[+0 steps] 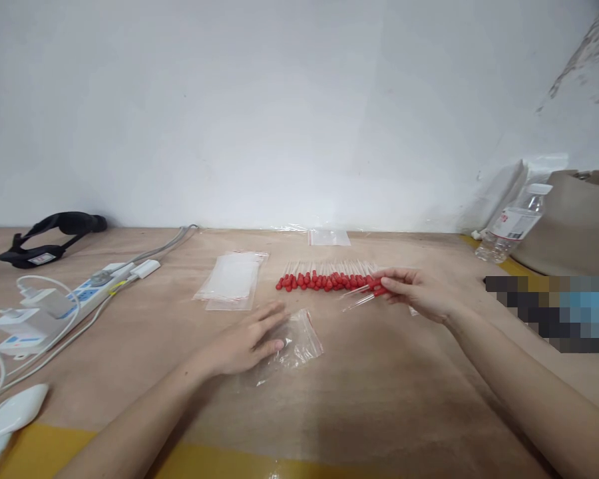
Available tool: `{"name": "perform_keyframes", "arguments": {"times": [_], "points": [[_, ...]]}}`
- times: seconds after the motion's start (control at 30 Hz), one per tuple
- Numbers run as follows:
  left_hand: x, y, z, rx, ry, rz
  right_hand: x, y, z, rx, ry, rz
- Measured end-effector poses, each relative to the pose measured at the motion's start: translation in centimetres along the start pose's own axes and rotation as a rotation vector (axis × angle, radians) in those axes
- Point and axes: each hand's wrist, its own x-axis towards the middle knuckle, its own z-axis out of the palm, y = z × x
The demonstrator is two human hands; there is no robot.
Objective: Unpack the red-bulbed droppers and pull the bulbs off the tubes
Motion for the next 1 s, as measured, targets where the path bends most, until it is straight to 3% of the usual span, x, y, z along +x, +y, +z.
{"name": "perform_keyframes", "arguments": {"times": [0.07, 0.13, 0.27, 0.37, 0.53, 0.73, 0.87, 1.0], "points": [[0.5, 0.7, 0.1, -0.043, 0.098, 0.116, 0.6, -0.8, 0.0, 0.047, 0.116, -0.113], [1.0, 1.4, 0.8, -0.094, 0.118, 0.232, 1.5, -1.3, 0.6, 0.028, 0.229, -0.271], [1.7, 2.2, 2.4, -0.083, -0.033, 0.342, 3.8, -1.2, 3.1, -0.268, 0.366, -0.584], [1.8, 2.3, 3.0, 0.002, -0.123, 0.342, 5.4, -0.3, 5.3, -0.599, 0.344, -0.751], [1.8, 2.1, 3.4, 0.080, -0.143, 0.290, 6.8, 0.9, 7.8, -1.021, 0.216, -0.752], [1.7, 2.3, 3.8, 0.090, -0.136, 0.250, 5.9, 1.2, 8.1, -1.142, 0.159, -0.770], [1.5, 2.8, 3.6, 0.030, -0.009, 0.182, 4.3, 1.2, 5.9, -1.151, 0.261, -0.728], [1.6, 2.1, 3.0, -0.091, 0.302, -0.032, 2.6, 2.0, 1.2, -1.114, 0.452, -0.614]]}}
